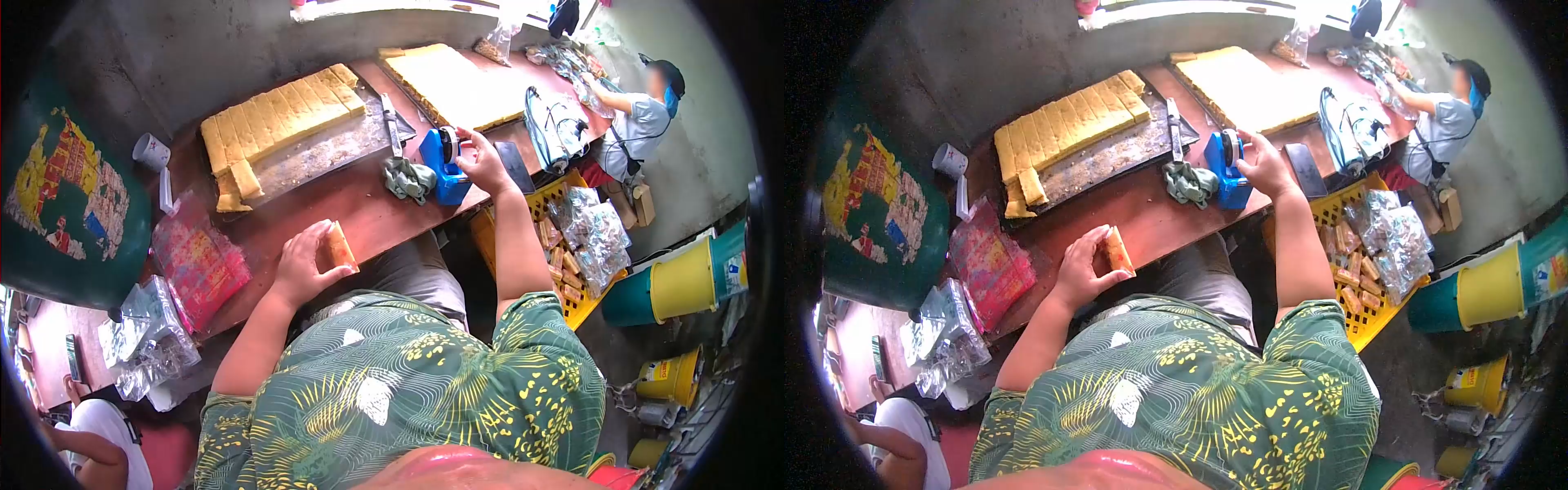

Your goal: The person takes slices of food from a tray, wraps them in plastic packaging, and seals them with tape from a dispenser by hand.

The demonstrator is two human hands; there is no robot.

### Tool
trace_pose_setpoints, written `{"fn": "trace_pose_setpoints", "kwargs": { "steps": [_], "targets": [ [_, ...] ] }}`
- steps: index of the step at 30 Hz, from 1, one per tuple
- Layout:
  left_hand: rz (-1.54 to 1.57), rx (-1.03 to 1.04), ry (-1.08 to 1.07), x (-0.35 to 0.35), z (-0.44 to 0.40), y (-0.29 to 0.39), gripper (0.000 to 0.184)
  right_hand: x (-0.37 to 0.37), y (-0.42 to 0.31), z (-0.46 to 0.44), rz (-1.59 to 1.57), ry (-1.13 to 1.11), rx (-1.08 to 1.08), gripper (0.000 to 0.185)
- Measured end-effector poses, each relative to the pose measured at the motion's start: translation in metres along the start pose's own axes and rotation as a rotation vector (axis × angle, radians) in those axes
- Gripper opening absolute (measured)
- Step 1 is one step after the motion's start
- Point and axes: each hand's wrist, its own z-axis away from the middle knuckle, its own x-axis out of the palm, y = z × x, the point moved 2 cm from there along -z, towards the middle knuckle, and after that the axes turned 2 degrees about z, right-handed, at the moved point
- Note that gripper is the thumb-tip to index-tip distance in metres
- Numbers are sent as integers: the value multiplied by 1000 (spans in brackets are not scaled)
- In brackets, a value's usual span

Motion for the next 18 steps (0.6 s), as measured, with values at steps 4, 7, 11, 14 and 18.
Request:
{"fn": "trace_pose_setpoints", "kwargs": {
  "steps": [4, 7, 11, 14, 18],
  "targets": [
    [-17, 26, 25, 1, 0, 0, 94, 2, 0, 2, -23, 58, 116, 50],
    [-24, 33, 31, 0, 0, 1, 95, 4, -5, 1, -16, 85, 147, 40],
    [-29, 38, 34, 0, 0, 1, 94, 10, 7, 0, -129, 164, 148, 23],
    [-30, 48, 39, 1, 1, -1, 95, 14, 3, 3, -206, 206, 111, 13],
    [-29, 50, 33, 0, 0, 0, 95, 12, -2, 4, -165, 211, 85, 8]
  ]
}}
